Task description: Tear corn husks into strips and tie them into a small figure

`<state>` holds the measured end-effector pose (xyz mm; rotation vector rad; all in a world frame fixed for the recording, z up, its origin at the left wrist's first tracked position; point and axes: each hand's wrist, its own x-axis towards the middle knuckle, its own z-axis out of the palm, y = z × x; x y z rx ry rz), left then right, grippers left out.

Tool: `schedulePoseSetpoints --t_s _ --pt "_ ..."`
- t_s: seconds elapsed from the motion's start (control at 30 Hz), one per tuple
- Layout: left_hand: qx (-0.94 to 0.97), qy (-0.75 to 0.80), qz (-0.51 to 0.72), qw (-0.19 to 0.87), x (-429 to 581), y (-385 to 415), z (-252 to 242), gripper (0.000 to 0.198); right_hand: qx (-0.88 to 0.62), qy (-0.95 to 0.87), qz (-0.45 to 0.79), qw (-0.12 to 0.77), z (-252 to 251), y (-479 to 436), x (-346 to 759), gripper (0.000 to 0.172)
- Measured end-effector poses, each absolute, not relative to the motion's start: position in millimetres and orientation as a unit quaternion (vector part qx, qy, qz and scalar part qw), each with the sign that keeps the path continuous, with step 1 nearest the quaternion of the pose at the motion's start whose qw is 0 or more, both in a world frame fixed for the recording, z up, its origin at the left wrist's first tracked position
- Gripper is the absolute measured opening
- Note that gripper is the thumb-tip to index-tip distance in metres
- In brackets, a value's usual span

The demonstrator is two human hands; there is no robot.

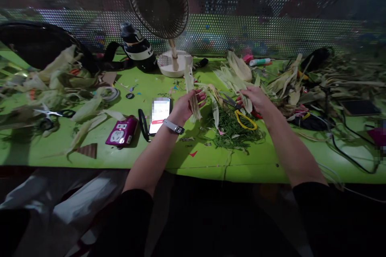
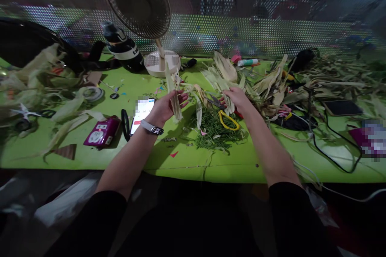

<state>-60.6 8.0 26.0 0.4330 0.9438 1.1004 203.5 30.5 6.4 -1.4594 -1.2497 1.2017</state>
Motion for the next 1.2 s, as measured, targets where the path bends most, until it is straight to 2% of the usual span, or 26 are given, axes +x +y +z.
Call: schedulePoseSetpoints --t_s 0.07,0.17,0.2,0.27,0.37,0.43,0.5,0.67,0.8,1.07,1.2 --pt "0.196 0.421 0.497 0.733 -60.5 6.5 24.5 0.030 -0.625 -0.532 0.377 0.430 9.5 29.1 201.8 0.017" --pt "0.210 0.398 0.506 0.736 -61.0 4.7 22.1 0.028 -0.631 -0.604 0.173 0.456 21.4 14.7 185.9 0.033" --pt "0.222 0.387 0.511 0.734 -59.7 3.3 21.8 0.026 -0.617 -0.618 0.164 0.459 25.1 6.5 176.1 0.031" --pt "0.245 0.364 0.527 0.728 -55.2 -1.3 22.1 0.022 -0.576 -0.648 0.275 0.416 29.5 -12.2 152.5 0.019" --pt "0.273 0.328 0.545 0.722 -47.4 -10.1 24.8 0.022 -0.505 -0.654 0.479 0.296 29.9 -36.2 119.0 0.039" --pt "0.286 0.307 0.549 0.723 -44.1 -14.6 26.3 0.027 -0.478 -0.622 0.558 0.271 29.9 -44.2 105.8 0.043" --pt "0.298 0.302 0.546 0.722 -42.8 -17.0 26.1 0.032 -0.483 -0.569 0.601 0.286 31.7 -45.7 101.1 0.040" --pt "0.397 0.342 0.477 0.706 -43.4 -17.9 19.9 0.027 -0.540 -0.471 0.601 0.354 37.3 -38.8 106.1 0.028" --pt "0.432 0.356 0.507 0.656 -42.0 -19.8 18.8 0.026 -0.514 -0.477 0.617 0.357 34.8 -37.6 107.8 0.036" --pt "0.414 0.376 0.552 0.618 -42.9 -18.8 23.0 0.031 -0.484 -0.492 0.633 0.351 33.1 -35.3 114.1 0.048" --pt "0.441 0.378 0.527 0.620 -49.8 -15.8 26.0 0.037 -0.483 -0.500 0.629 0.349 32.8 -33.8 117.3 0.052"
